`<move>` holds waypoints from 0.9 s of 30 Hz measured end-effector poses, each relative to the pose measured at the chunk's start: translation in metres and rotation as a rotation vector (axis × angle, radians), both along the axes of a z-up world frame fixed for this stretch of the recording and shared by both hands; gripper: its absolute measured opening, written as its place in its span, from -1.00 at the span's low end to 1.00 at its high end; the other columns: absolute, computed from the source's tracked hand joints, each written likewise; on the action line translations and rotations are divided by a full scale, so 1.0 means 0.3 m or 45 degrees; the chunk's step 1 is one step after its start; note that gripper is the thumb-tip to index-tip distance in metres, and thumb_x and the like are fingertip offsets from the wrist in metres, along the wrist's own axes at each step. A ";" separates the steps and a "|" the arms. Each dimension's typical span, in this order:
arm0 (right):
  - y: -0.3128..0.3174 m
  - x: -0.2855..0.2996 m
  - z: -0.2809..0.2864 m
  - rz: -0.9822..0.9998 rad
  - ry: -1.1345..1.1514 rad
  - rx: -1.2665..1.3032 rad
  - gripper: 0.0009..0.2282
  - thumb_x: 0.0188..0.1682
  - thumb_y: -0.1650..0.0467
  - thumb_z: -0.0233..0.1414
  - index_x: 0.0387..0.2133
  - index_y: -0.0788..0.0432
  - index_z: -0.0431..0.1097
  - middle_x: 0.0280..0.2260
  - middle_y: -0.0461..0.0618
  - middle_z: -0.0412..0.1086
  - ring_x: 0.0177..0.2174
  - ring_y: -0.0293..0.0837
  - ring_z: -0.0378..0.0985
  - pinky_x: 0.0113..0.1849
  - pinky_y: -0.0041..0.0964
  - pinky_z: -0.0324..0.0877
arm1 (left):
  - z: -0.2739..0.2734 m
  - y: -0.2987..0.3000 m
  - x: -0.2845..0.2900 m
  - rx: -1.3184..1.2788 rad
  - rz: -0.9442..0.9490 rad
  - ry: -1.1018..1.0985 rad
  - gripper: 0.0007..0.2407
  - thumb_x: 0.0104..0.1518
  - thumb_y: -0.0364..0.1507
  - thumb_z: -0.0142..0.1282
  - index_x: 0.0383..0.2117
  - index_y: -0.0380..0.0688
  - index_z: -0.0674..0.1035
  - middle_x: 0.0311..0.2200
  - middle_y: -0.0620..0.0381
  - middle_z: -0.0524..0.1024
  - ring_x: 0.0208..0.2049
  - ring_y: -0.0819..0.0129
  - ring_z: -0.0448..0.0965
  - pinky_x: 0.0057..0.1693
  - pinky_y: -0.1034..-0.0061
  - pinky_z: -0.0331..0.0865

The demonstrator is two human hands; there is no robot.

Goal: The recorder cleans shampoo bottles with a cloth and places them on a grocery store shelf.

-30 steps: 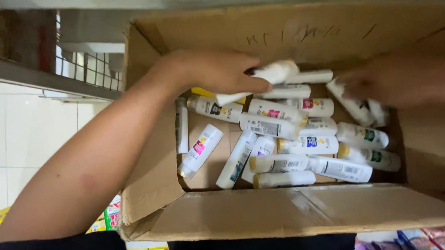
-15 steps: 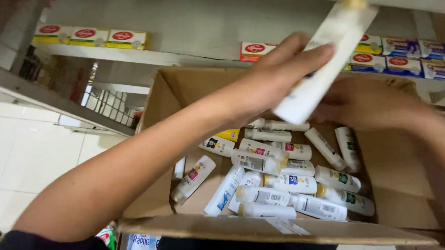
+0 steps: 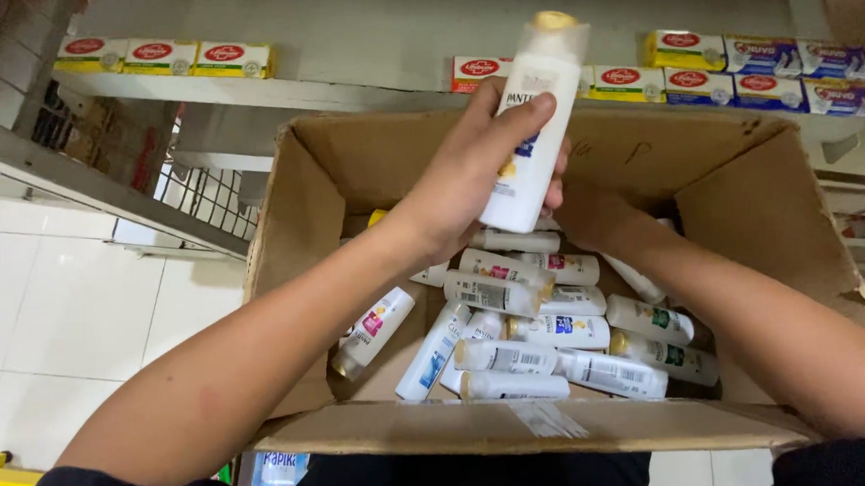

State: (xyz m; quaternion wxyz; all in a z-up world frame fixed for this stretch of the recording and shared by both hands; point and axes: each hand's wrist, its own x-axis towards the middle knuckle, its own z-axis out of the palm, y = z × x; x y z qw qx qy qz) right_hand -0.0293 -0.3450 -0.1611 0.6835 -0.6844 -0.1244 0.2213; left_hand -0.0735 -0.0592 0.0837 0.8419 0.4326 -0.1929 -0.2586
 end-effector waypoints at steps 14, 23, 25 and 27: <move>0.021 -0.093 0.339 0.347 -0.181 -1.268 -0.49 -0.12 0.50 0.09 0.16 -0.06 0.29 0.09 0.05 0.46 0.07 0.01 0.49 0.10 -0.10 0.31 | 0.057 0.046 -0.081 0.113 -0.027 -0.105 -0.60 0.28 -0.23 0.06 0.07 -0.20 0.25 -0.37 0.02 0.51 -0.46 0.34 0.60 -0.26 0.44 0.56; 0.202 -0.202 0.329 0.248 -0.534 -1.561 -0.57 -0.01 0.51 -0.08 0.15 -0.09 0.33 0.06 0.07 0.41 0.00 0.07 0.49 -0.02 -0.05 0.40 | 0.072 0.058 -0.111 0.092 0.003 -0.157 -0.60 0.27 -0.24 0.08 0.04 -0.23 0.25 -0.38 -0.01 0.53 -0.50 0.34 0.61 -0.31 0.46 0.56; 0.314 -0.255 0.326 0.182 -0.435 -1.440 -0.60 0.01 0.50 -0.08 0.15 -0.03 0.30 0.03 0.09 0.40 -0.04 0.08 0.51 -0.07 -0.04 0.44 | 0.068 0.060 -0.128 0.131 -0.025 -0.183 -0.61 0.28 -0.23 0.07 0.02 -0.23 0.25 -0.37 -0.01 0.54 -0.50 0.35 0.62 -0.32 0.49 0.54; 0.394 -0.295 0.340 0.107 -0.344 -1.329 -0.62 0.03 0.49 -0.09 0.14 0.03 0.28 0.00 0.11 0.40 -0.08 0.09 0.53 -0.13 -0.02 0.49 | 0.069 0.053 -0.124 0.047 -0.060 -0.213 -0.62 0.32 -0.25 0.11 0.02 -0.25 0.25 -0.34 -0.01 0.53 -0.45 0.35 0.61 -0.26 0.47 0.56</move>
